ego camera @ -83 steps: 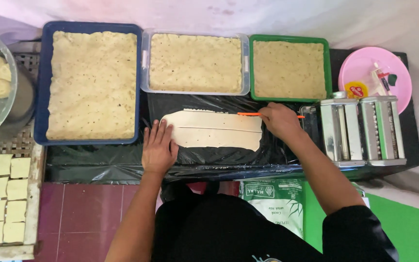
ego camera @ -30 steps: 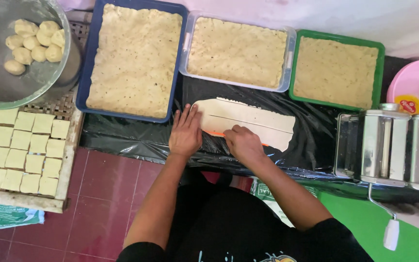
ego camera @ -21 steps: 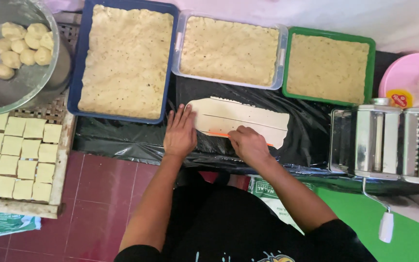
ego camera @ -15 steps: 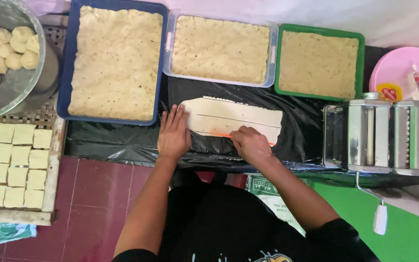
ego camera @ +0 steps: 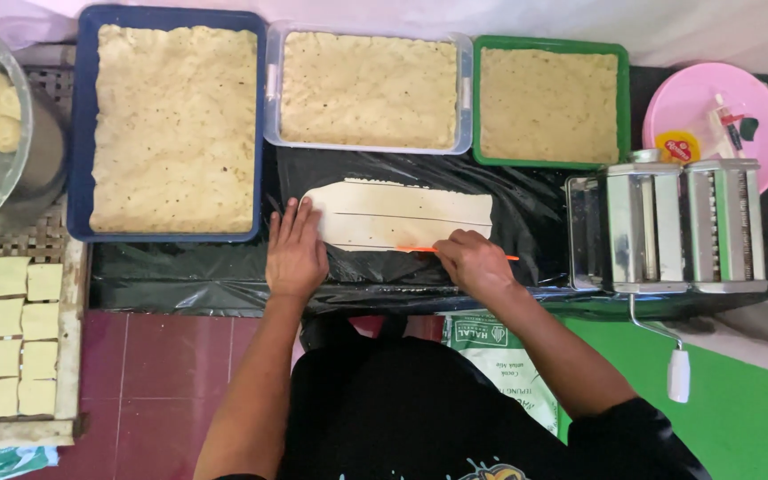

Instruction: Using a pasta machine to flatten dough and then cutting the sheets into squares for pastry preparation.

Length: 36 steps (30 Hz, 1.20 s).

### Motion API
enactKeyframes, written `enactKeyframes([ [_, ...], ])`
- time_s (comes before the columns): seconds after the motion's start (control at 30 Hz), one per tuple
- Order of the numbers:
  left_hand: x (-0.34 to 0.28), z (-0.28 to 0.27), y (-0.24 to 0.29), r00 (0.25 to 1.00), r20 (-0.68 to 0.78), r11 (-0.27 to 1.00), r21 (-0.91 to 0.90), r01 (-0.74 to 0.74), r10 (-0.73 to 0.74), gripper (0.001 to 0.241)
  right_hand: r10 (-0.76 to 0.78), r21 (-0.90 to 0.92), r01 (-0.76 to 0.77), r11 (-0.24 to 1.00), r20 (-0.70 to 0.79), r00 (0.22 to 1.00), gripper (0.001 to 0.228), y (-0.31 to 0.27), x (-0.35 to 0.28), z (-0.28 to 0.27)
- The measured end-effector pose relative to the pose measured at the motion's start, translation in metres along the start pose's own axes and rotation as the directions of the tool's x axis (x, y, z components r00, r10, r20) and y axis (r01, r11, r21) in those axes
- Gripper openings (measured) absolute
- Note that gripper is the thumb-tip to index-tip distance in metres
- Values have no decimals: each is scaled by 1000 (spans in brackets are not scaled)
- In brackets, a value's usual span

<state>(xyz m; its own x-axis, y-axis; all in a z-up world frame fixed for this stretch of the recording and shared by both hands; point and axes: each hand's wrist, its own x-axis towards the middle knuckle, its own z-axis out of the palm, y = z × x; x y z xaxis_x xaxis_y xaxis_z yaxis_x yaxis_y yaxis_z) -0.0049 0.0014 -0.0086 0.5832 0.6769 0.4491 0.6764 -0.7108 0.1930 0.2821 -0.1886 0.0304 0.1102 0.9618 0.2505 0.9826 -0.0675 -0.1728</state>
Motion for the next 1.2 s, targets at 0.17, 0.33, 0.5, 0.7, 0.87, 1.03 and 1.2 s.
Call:
enactKeyframes([
  [0.17, 2, -3, 2, 1000, -20, 1000, 5, -12, 12, 45, 20, 0, -20, 1000, 24, 1000, 11, 24, -15, 2],
  [0.33, 2, -4, 3, 1000, -25, 1000, -5, -11, 10, 44, 40, 18, -41, 999, 50, 998, 10, 35, -20, -20],
  [0.5, 3, -5, 3, 999, -47, 999, -20, -26, 25, 42, 44, -15, -43, 999, 123, 991, 7, 64, -36, -17],
  [0.7, 4, -6, 3, 999, -39, 1000, -1, -31, 31, 41, 101, -88, -83, 993, 225, 969, 9, 72, -43, -45],
  [0.87, 2, -4, 3, 999, -43, 1000, -10, -22, 22, 42, 121, -215, -63, 975, 268, 956, 11, 65, -38, -73],
  [1.03, 6, -7, 5, 998, -56, 1000, -5, -27, 27, 42, 137, -347, -38, 937, 265, 954, 13, 72, -42, -74],
  [1.2, 5, -6, 3, 998, -49, 999, -20, -34, 33, 44, 176, -471, -40, 881, 249, 953, 12, 88, -53, -70],
])
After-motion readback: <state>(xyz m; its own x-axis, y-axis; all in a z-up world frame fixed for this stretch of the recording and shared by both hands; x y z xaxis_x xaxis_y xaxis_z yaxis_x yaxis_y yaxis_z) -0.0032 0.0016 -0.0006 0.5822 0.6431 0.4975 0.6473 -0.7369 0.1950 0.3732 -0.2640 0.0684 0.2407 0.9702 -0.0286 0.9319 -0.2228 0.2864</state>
